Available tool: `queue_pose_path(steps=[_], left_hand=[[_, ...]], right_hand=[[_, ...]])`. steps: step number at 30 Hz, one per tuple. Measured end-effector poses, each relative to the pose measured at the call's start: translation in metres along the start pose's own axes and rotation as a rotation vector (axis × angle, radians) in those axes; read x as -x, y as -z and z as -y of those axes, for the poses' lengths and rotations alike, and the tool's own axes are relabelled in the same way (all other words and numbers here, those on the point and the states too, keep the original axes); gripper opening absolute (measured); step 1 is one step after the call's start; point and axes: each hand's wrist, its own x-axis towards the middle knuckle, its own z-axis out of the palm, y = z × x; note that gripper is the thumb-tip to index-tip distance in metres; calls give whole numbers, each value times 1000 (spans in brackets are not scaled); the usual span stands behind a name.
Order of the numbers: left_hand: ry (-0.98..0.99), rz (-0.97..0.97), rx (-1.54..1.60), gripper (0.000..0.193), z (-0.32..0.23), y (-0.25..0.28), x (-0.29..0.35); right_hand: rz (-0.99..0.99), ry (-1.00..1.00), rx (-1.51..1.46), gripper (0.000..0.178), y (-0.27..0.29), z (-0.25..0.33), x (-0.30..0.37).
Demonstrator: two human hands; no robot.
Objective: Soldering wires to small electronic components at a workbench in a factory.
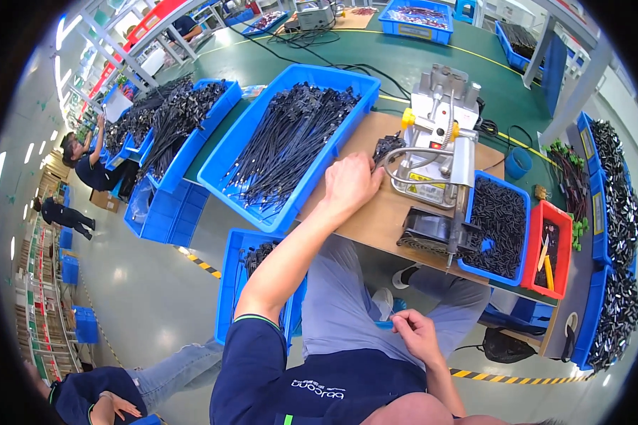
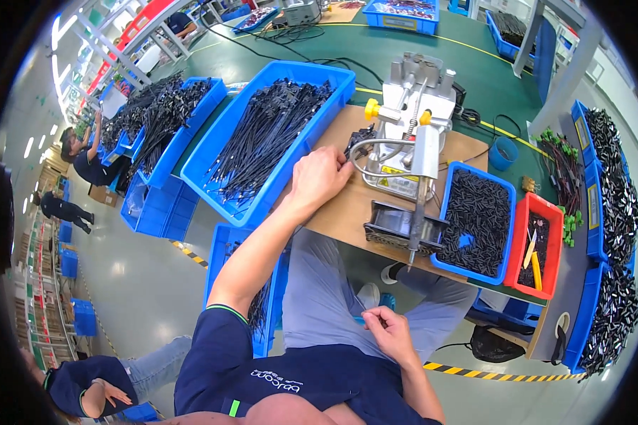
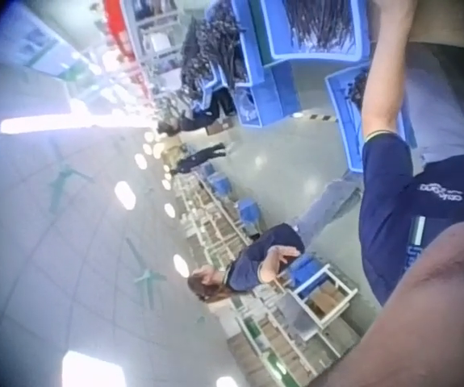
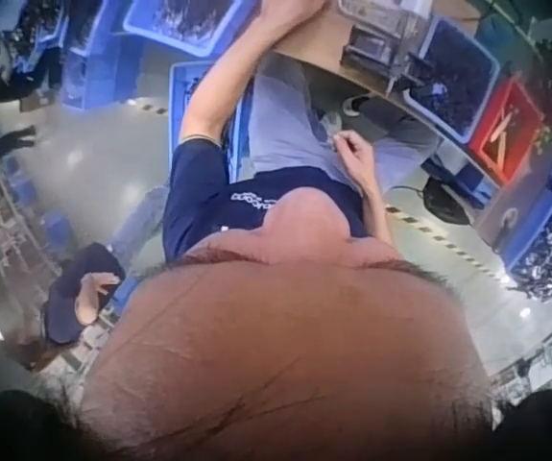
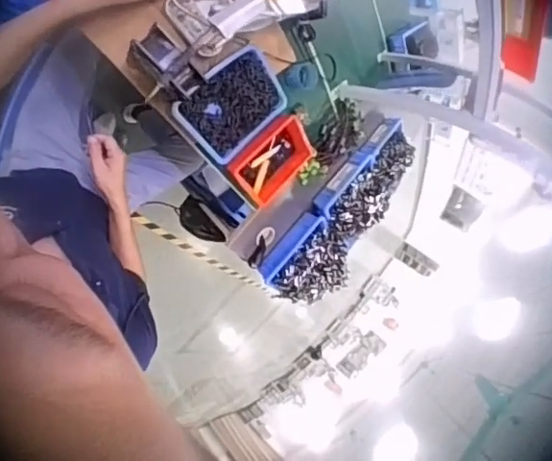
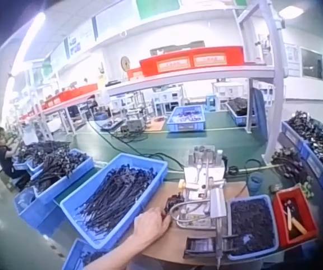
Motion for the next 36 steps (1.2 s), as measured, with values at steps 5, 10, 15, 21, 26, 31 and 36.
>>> queue_pose_path(steps=[5, 10, 15, 21, 26, 31, 36], left_hand=[[25, 35, 4, 29, 1, -3, -8], [177, 17, 471, 24, -1, 30, -5], [176, 101, 960, 14, -32, 93, 43], [-219, 336, 822, 11, -46, 134, 144], [-299, 551, 862, 14, -62, 101, 192], [-304, 492, 882, 18, -63, 77, 214], [-325, 335, 880, 18, -62, 63, 223]], right_hand=[[-63, 29, -17, 15, 13, -4, 4], [-60, -8, 3, 15, 29, 5, 12], [-79, 76, -37, 15, 35, 13, 21], [-17, 188, -230, 21, 27, 67, 21], [13, 268, -218, 19, 20, 97, 15], [-42, 323, 3, 12, 17, 90, 14], [-64, 437, 141, 11, 15, 85, 10]])
